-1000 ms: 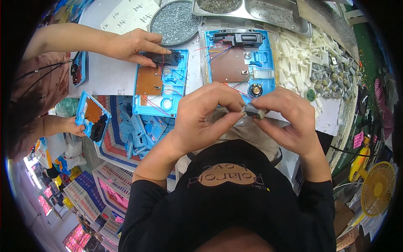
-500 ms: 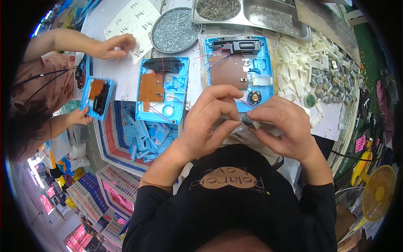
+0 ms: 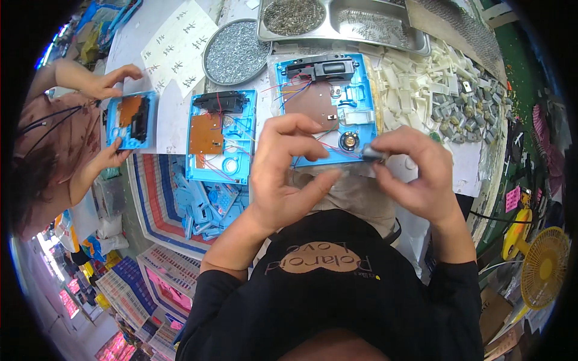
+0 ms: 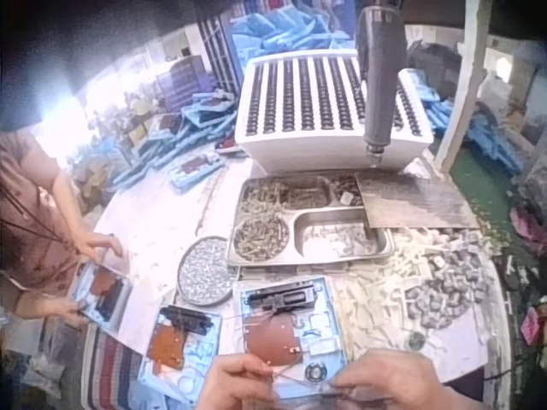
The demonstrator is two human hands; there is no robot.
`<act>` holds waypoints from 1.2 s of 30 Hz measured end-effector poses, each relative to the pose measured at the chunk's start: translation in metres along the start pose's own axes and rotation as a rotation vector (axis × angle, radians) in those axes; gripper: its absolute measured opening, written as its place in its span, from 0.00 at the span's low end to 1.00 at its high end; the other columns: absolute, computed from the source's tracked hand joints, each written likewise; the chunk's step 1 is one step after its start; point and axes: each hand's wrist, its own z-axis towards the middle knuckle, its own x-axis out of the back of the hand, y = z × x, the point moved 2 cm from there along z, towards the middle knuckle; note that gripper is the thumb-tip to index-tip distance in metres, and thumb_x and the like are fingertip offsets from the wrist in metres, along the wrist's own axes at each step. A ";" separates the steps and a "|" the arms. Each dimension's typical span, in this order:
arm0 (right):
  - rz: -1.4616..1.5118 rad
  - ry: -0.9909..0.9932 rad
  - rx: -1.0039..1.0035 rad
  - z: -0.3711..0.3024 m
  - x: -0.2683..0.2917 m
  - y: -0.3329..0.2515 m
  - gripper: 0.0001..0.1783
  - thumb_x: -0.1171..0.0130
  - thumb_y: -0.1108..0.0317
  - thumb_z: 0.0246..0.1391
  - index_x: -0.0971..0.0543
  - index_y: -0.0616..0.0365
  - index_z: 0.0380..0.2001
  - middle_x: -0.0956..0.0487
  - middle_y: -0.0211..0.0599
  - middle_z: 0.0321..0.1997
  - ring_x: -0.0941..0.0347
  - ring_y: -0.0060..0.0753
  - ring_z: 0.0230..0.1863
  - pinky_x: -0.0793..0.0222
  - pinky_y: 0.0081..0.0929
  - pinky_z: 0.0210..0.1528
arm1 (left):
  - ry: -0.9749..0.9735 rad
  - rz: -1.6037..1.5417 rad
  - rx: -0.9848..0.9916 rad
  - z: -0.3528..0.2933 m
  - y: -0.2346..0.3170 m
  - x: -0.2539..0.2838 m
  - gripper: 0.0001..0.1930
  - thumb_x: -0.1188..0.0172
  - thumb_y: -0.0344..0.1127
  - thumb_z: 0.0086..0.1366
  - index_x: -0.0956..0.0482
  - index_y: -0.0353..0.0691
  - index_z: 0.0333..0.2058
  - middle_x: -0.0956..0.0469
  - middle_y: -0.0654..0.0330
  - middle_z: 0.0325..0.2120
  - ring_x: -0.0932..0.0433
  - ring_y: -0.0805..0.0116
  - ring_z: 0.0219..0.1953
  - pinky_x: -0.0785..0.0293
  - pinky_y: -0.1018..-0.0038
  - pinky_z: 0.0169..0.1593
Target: Assemble a blue electronic device by placing internal components and soldering wires.
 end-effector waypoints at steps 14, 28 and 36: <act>-0.130 0.054 -0.091 0.013 0.041 0.028 0.18 0.34 0.80 0.51 0.20 0.62 0.47 0.16 0.42 0.41 0.16 0.36 0.38 0.21 0.28 0.43 | -0.269 0.814 -0.319 0.059 -0.017 -0.053 0.04 0.29 0.34 0.55 0.16 0.47 0.28 0.25 0.66 0.33 0.28 0.62 0.40 0.40 0.61 0.50; -0.361 -0.038 0.041 0.040 0.036 0.042 0.17 0.32 0.74 0.48 0.20 0.58 0.44 0.18 0.40 0.53 0.28 0.48 0.58 0.33 0.42 0.62 | -0.127 0.561 -0.173 0.036 -0.030 -0.019 0.06 0.31 0.31 0.54 0.18 0.44 0.32 0.25 0.63 0.37 0.27 0.61 0.42 0.41 0.61 0.51; -0.350 0.008 -0.009 0.047 0.039 0.045 0.15 0.32 0.74 0.48 0.18 0.58 0.42 0.18 0.39 0.53 0.29 0.47 0.60 0.36 0.41 0.64 | -0.276 0.760 -0.220 0.058 -0.023 -0.050 0.11 0.31 0.35 0.55 0.16 0.43 0.38 0.25 0.62 0.40 0.29 0.60 0.47 0.42 0.58 0.55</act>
